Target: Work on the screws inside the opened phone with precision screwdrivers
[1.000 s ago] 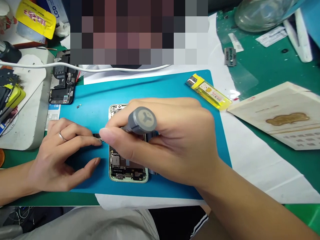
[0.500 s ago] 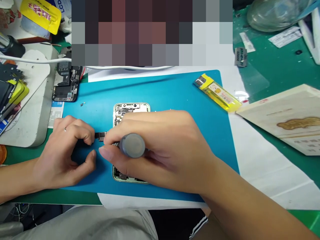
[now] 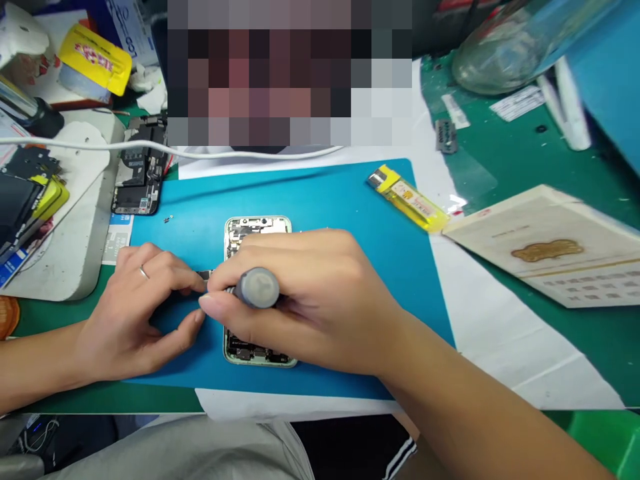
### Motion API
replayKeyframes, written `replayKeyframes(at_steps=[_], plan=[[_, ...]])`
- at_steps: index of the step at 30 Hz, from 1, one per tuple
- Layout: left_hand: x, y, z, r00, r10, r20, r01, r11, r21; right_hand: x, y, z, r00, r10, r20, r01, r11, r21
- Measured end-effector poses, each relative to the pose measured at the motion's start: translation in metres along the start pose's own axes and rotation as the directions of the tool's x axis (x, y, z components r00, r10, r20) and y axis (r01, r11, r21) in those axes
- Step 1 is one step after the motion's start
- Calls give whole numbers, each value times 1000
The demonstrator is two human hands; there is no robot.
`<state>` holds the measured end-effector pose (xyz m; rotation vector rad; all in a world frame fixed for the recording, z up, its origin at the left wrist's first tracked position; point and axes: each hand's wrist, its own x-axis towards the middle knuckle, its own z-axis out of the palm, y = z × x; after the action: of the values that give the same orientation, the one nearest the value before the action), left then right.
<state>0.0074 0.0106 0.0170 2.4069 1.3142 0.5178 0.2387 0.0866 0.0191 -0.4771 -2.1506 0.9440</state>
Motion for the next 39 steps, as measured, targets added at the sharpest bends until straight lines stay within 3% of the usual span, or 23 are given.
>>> replayKeyframes(at_steps=[7,11,39], plan=[[-5,-2,1,998,-45,-49,42,997,-64,5,0,2,988,-41,-151,56,994,94],[-4,-5,1,998,-19,-54,18,999,-33,5,1,2,978,14,-209,14,992,129],[-5,-8,2,994,8,-110,-24,989,-148,4,0,9,980,5,-201,26,988,149]])
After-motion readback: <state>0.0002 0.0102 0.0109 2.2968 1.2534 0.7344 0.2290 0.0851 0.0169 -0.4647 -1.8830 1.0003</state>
